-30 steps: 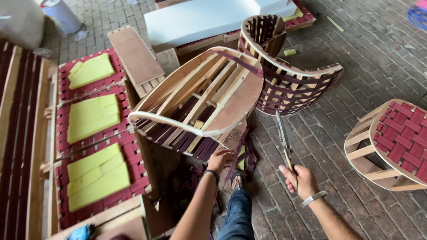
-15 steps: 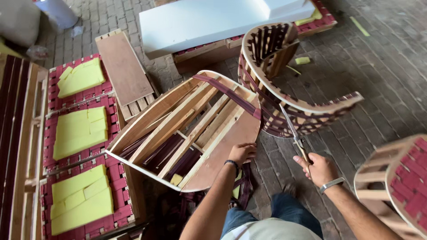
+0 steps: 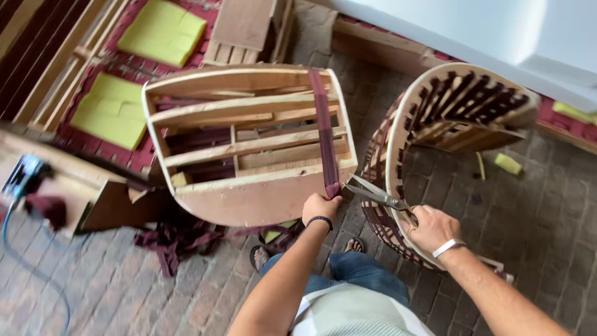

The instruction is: The person weaves a maroon fabric strip through the slats of a wooden chair frame using a pneumatic staple gun to secure the fabric. They adjust the fabric, staple it in place, and trim excess with scissors.

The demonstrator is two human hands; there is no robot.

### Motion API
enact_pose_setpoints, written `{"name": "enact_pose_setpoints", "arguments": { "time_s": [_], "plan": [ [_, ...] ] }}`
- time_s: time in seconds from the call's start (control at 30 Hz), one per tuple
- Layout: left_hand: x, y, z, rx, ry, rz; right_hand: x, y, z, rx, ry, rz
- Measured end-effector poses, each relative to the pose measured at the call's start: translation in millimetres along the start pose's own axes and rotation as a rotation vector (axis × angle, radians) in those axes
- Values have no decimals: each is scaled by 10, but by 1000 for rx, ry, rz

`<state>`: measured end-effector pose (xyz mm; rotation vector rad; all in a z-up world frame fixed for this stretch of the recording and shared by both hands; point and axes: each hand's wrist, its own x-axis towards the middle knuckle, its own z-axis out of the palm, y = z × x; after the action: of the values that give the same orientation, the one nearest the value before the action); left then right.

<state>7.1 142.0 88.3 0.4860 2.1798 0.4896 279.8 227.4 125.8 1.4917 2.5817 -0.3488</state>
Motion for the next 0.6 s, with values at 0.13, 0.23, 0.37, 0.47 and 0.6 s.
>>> {"name": "enact_pose_setpoints", "arguments": {
  "time_s": [0.13,0.23,0.37,0.47,0.6],
  "plan": [
    [-223,61,184,5,232,-25,347,301,-16,-113,44,-207],
    [-340,90,313,63,311,-31,566,452,2,-192,54,-316],
    [-240,177,327,118,328,-38,851,538,74,-235,143,-460],
    [-117,173,316,190,309,20,1036,541,139,-317,69,-484],
    [-50,111,393,268,465,124,1135,568,151,-211,247,-629]
  ]
}}
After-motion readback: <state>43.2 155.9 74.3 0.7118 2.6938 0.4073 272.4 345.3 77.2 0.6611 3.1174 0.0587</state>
